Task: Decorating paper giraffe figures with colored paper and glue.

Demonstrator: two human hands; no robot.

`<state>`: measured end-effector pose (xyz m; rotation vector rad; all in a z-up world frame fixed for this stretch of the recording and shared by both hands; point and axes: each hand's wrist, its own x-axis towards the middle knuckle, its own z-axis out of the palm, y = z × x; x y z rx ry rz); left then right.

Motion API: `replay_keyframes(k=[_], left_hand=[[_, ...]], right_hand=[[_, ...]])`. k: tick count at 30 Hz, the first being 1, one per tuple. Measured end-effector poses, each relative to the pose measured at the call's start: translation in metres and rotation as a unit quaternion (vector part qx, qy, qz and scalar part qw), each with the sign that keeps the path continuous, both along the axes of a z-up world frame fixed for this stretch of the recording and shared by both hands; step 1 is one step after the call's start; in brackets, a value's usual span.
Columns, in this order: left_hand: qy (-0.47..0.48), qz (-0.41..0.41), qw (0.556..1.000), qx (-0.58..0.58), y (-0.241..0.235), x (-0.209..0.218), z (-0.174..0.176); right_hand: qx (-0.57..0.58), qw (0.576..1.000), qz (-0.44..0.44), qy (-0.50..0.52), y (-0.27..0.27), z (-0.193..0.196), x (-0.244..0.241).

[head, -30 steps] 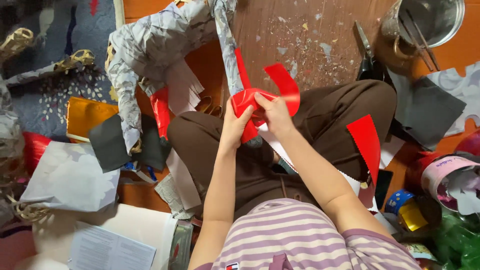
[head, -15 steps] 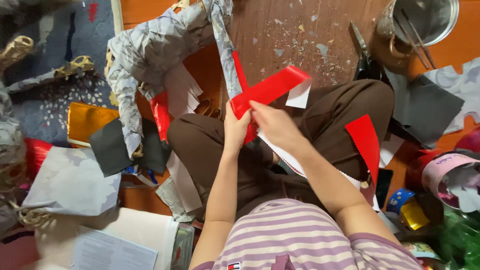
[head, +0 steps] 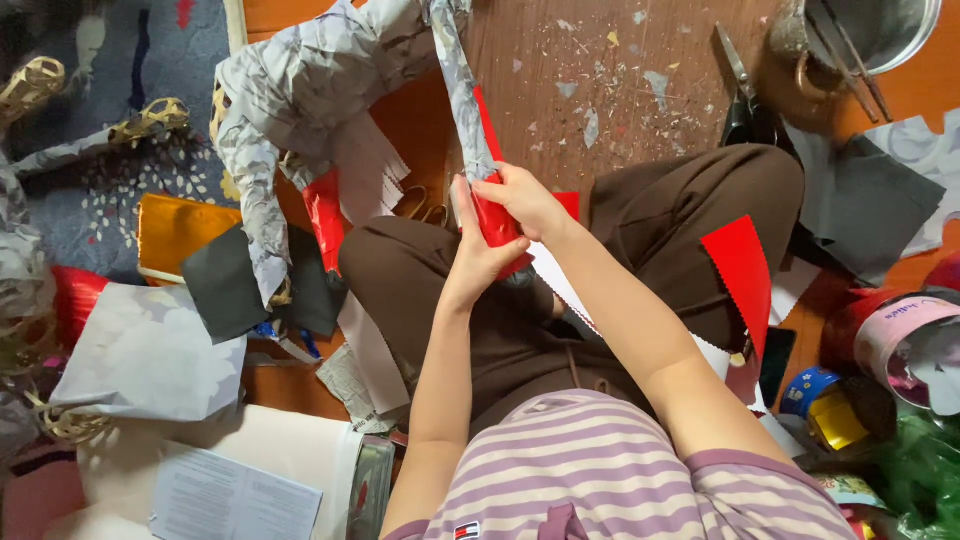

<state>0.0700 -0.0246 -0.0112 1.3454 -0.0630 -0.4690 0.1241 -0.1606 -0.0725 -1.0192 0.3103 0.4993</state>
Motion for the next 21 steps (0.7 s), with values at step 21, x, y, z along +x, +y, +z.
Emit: replay_keyframes(k=[21], left_hand=[[-0.248,0.112,0.948,0.167,-0.041,0.067,0.053]], right_hand=[[0.013,0.971,-0.226,-0.071,-0.003,-0.034,-0.010]])
